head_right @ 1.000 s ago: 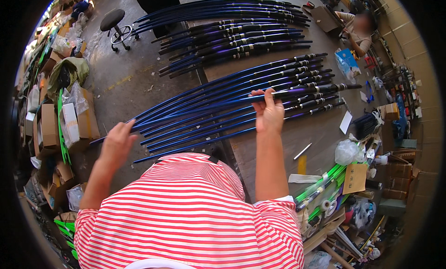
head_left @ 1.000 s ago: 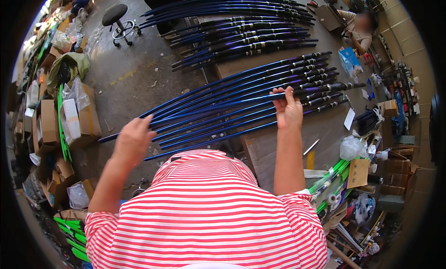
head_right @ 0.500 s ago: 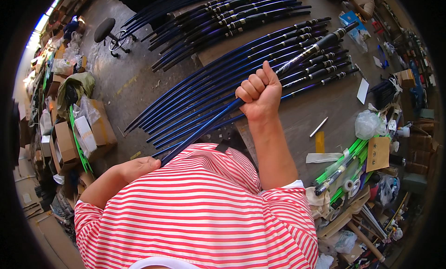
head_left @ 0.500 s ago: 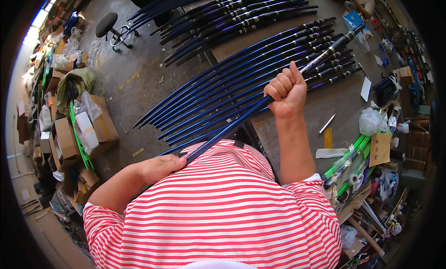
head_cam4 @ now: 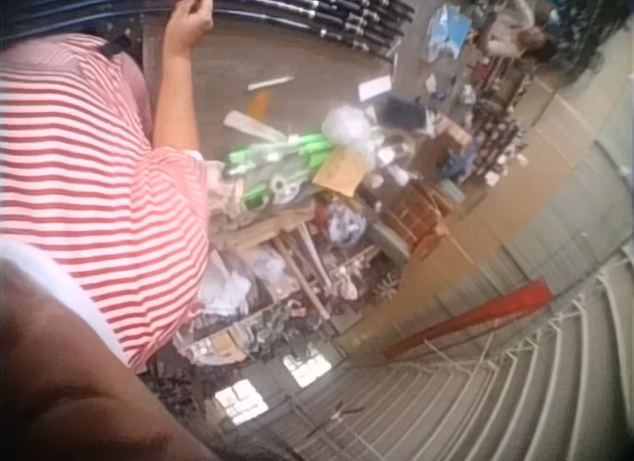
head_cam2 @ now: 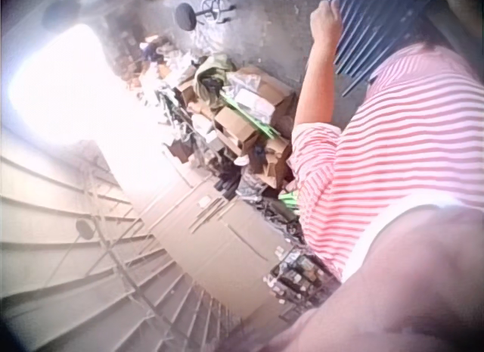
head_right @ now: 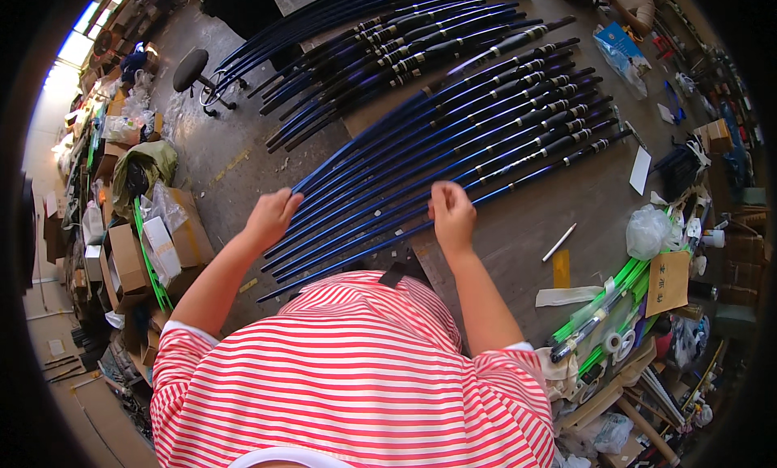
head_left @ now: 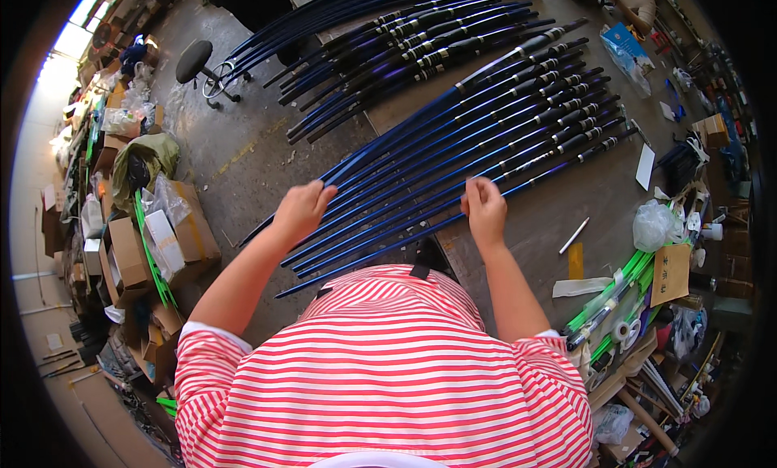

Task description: The person picks up blue and black rod sections, aligns them, and fits them together to form longer sections, then places a white rod into a slot on a workbench.

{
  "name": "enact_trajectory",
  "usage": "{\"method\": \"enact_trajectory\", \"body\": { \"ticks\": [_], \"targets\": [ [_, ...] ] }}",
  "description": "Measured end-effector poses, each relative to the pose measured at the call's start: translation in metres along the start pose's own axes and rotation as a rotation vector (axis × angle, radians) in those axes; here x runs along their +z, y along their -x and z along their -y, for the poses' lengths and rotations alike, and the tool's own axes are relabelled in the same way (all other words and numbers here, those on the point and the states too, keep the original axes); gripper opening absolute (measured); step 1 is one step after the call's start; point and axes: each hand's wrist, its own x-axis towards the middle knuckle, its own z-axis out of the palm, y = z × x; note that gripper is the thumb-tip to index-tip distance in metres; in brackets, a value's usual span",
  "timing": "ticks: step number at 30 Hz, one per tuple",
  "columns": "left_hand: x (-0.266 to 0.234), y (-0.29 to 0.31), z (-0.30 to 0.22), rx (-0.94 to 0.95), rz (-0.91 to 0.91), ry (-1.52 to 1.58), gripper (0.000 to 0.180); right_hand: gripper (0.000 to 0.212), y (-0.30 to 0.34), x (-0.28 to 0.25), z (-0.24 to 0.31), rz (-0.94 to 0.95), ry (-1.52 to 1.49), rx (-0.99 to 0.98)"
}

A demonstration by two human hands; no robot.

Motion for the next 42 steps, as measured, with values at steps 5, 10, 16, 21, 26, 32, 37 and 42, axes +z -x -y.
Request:
{"method": "enact_trajectory", "body": {
  "ticks": [5, 10, 16, 21, 26, 32, 37, 42],
  "targets": [
    [0.021, -0.065, 0.031, -0.007, -0.021, -0.137, 0.042, 0.014, 0.047, -0.039, -0.060, -0.190, 0.350, -0.133],
    [0.045, -0.086, 0.064, 0.015, -0.004, -0.166, 0.041, 0.014, 0.061, -0.091, -0.071, -0.320, 0.346, 0.059],
    [0.061, -0.088, 0.094, 0.050, -0.056, 0.042, 0.025, 0.015, 0.057, -0.121, -0.063, -0.390, 0.365, 0.127],
    [0.065, -0.076, 0.092, 0.087, -0.117, 0.074, 0.025, 0.014, 0.057, -0.117, -0.081, -0.366, 0.513, 0.102],
    [0.061, -0.039, 0.045, 0.168, -0.324, -0.237, 0.051, 0.011, 0.038, -0.108, -0.069, -0.384, 0.760, -0.176],
    [0.100, 0.002, 0.007, 0.098, -0.037, -0.318, 0.085, 0.012, 0.023, -0.038, -0.050, -0.177, 0.824, -0.618],
    [0.096, 0.016, 0.017, 0.080, 0.006, -0.335, 0.082, 0.060, 0.017, 0.043, -0.023, 0.258, 0.957, -0.636],
    [0.087, 0.037, 0.036, 0.084, 0.023, -0.328, 0.082, 0.072, 0.011, 0.079, -0.035, 0.414, 1.182, -0.589]
  ]
}}
